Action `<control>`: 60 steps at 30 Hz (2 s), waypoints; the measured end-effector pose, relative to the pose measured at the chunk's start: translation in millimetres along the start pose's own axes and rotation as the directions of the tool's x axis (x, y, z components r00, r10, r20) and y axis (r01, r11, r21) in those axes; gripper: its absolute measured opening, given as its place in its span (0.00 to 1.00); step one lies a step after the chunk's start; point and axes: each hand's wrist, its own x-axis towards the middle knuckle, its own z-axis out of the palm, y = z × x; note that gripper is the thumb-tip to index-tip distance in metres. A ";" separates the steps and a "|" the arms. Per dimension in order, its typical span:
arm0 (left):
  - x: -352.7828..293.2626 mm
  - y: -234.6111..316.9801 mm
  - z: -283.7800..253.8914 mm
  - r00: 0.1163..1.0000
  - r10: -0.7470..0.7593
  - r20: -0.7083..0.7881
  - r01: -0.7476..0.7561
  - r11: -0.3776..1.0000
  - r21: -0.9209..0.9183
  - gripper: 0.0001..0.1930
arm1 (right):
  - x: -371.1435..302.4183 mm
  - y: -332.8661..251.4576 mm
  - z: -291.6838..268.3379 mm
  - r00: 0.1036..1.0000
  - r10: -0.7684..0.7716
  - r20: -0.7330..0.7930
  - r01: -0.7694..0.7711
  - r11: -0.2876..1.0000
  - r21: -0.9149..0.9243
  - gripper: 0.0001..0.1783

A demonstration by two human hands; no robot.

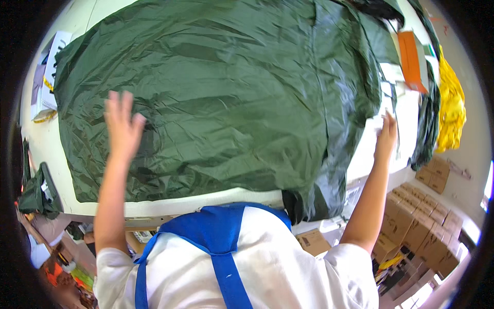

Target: The person folds a dark green jacket on a white table. They smooth the fabric, fold the sleeves inward, fold the jacket in half, and then fold it again into a compact rectangle. The folded jacket is placed on the table.

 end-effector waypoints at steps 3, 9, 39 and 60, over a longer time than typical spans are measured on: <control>-71.7 112.5 -7.9 0.849 0.459 0.263 -0.332 0.849 -0.411 0.37 | -127.5 88.5 -80.7 0.879 0.451 -0.153 -0.440 0.892 0.101 0.14; -131.8 220.3 32.1 0.782 0.601 0.167 -0.521 0.776 -0.355 0.37 | -316.2 99.0 -65.9 0.781 0.478 0.401 -0.613 0.468 0.636 0.08; -103.2 298.0 21.7 0.802 0.532 0.273 0.034 0.415 -0.909 0.11 | -353.8 16.1 -50.2 0.893 0.294 0.341 -0.358 0.923 0.142 0.24; -189.3 288.1 98.1 0.559 0.594 0.579 -0.493 0.799 -0.344 0.26 | -339.5 -232.5 75.6 0.398 -0.683 0.612 0.379 0.730 0.569 0.13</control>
